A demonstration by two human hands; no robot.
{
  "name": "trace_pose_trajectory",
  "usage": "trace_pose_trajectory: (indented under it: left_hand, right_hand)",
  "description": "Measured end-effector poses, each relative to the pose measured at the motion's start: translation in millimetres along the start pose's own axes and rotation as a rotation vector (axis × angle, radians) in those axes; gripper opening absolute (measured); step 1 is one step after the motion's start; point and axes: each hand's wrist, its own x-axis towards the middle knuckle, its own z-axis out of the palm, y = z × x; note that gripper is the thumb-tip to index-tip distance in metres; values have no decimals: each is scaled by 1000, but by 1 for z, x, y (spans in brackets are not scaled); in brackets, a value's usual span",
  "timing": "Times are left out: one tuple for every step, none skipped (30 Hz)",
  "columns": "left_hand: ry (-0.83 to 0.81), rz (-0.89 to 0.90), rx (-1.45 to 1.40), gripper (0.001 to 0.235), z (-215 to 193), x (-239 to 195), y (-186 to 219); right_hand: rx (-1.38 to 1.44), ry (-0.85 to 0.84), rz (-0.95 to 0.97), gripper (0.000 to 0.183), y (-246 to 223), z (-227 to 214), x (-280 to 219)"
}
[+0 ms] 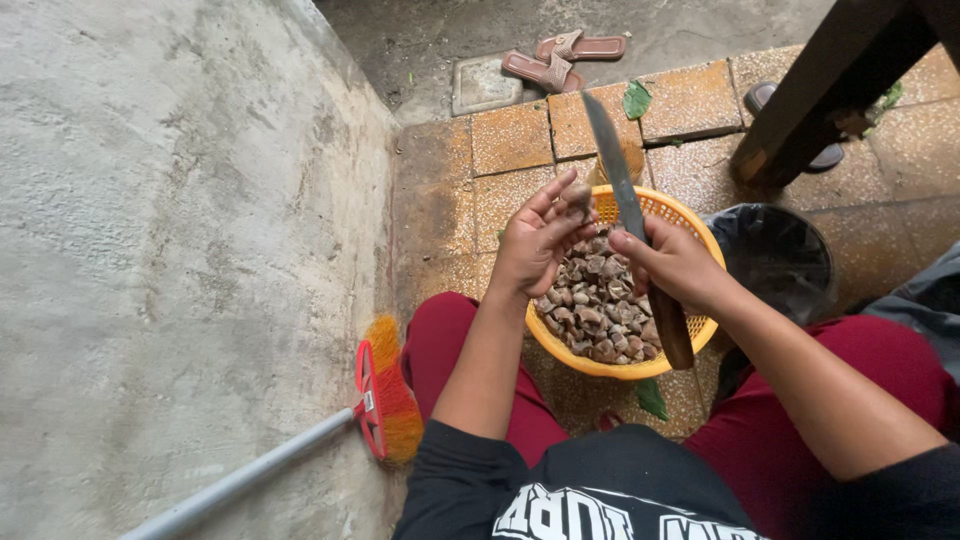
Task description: The person sits on a tiled floor and uses a knife to trim the stems of small mushrooms held in the left hand. Trimmed pieces are dropped into a yellow basket. The person repeats this process for multiple mushrooms.
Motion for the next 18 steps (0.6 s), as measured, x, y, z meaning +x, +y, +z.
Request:
trace_pose_trajectory:
  left_hand:
    - [-5, 8, 34, 48, 0, -1, -4]
    - [-10, 16, 67, 44, 0, -1, -9]
    - [-17, 26, 101, 39, 0, 0, -13]
    - [-54, 37, 139, 36, -1, 0, -18]
    - [-87, 48, 178, 33, -2, -1, -22]
    - [-120, 59, 216, 31, -3, -1, -27]
    - [-125, 65, 231, 31, -4, -1, -30]
    - [-130, 72, 246, 31, -5, -1, -33]
    - [-136, 77, 261, 31, -5, 0, -36]
    - [-148, 67, 265, 31, -5, 0, -38]
    - [-160, 58, 268, 32, -4, 0, -40]
    - [-172, 48, 272, 32, -3, 0, -41]
    - [-164, 22, 286, 31, -3, -1, -41]
    - [-156, -4, 300, 30, -2, -2, -40]
    - [-148, -31, 314, 29, -1, -2, -40]
    - [-163, -33, 313, 29, 0, -3, -39]
    - [-177, -37, 312, 29, 0, -4, -39]
    - [-191, -41, 311, 29, 1, -4, -39]
  right_hand:
    - [-60, 33, -21, 31, -4, -1, -3]
    - [-120, 66, -42, 33, -7, -1, -5]
    - [-163, 93, -65, 36, -11, -2, -6]
    - [-206, 119, -89, 39, -15, -2, -7]
    - [-249, 142, -111, 42, -18, -2, -8]
    - [-242, 141, -122, 44, -20, -2, -9]
    - [-235, 138, -135, 45, -21, -1, -9]
    - [-227, 135, -148, 47, -22, -1, -9]
    - [-217, 134, -146, 48, -22, -1, -9]
    - [-208, 133, -143, 49, -22, -2, -9]
    - [-199, 132, -140, 50, -20, -2, -9]
    - [-195, 131, -152, 51, -19, -3, -9]
    - [-191, 129, -167, 51, -18, -4, -8]
    - [-187, 128, -181, 52, -17, -5, -7]
    - [-196, 131, -176, 52, -16, -6, -7]
    - [-204, 135, -172, 52, -15, -7, -6]
    - [-212, 137, -165, 52, -13, -7, -6]
    - [-217, 132, -168, 51, -12, -7, -6]
